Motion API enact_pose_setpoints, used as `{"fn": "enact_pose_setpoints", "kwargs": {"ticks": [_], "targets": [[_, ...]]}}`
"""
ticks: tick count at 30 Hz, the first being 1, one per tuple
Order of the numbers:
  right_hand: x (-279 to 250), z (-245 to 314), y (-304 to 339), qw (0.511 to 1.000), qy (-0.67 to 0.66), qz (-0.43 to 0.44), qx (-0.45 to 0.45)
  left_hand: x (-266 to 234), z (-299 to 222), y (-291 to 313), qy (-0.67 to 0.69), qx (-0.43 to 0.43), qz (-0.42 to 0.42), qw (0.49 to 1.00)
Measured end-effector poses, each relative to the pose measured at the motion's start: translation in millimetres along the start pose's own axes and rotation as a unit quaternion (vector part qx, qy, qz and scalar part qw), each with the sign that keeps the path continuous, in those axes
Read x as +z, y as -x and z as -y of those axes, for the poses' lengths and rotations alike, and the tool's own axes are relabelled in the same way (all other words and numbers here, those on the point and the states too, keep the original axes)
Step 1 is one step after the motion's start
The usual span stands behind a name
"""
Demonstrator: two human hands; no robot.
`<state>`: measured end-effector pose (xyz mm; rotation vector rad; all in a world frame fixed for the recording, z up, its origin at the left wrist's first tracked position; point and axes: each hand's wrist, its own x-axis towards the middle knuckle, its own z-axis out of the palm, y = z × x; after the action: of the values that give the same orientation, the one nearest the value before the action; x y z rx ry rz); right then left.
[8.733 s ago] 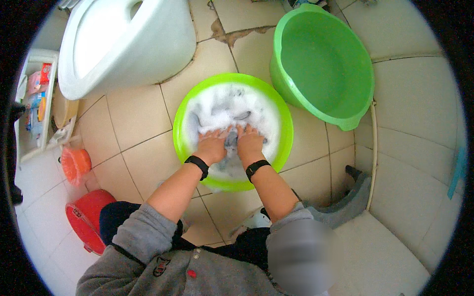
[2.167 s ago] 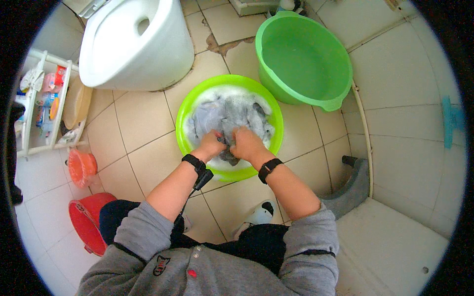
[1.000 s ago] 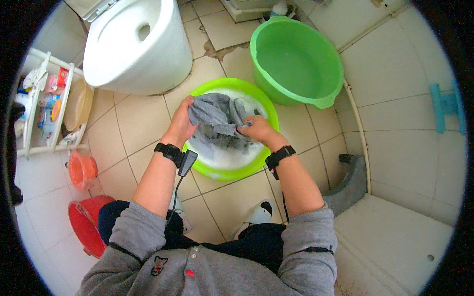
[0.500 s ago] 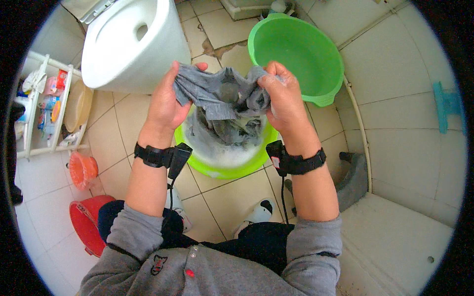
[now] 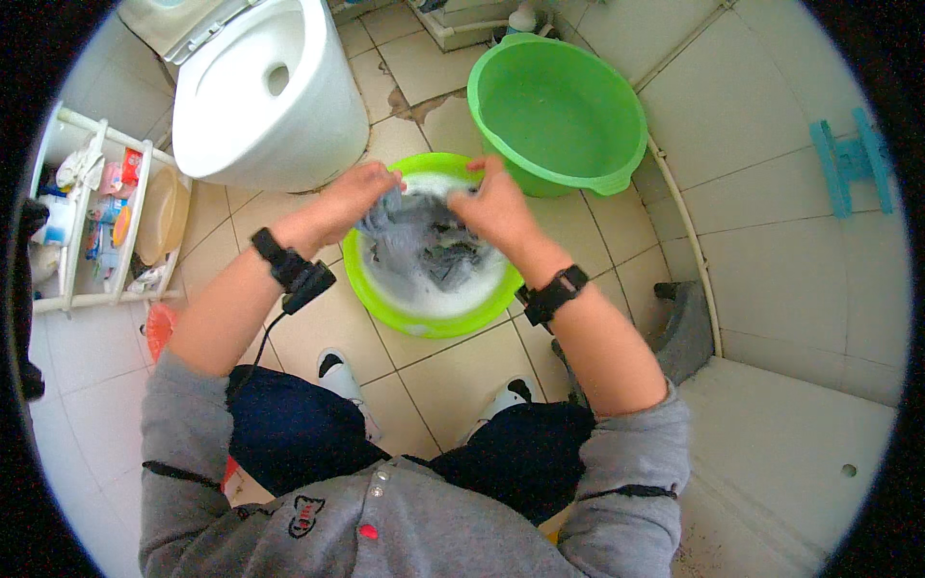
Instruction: The person fills a green basin with water using a shower head, adds detergent, and hand-washes a grey garment by scrubbing and rinsing it. After washing, the person rinses their hands, dries them with a towel, and walks to another room to pick up a red cloth.
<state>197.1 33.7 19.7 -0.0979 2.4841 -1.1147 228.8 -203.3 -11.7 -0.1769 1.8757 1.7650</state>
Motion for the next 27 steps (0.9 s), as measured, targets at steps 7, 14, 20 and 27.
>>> {"fn": "enact_pose_setpoints", "kwargs": {"ticks": [7, 14, 20, 27], "targets": [[66, -95, 31, 0.860, 0.440, 0.259, -0.001, 59, 121, -11, -0.407, 0.150, 0.097, 0.896], [56, -80, 35, 0.876, 0.445, -0.071, -0.173, 57, 97, -9, -0.575, 0.052, 0.001, 0.817], [-28, 24, 15, 0.999, 0.023, 0.027, 0.004, 19, -5, 5, -0.201, 0.077, -0.070, 0.974], [-79, 127, 47, 0.967, -0.166, -0.107, -0.161, 8, -110, 53, -0.087, 0.252, -0.149, 0.952]]}}
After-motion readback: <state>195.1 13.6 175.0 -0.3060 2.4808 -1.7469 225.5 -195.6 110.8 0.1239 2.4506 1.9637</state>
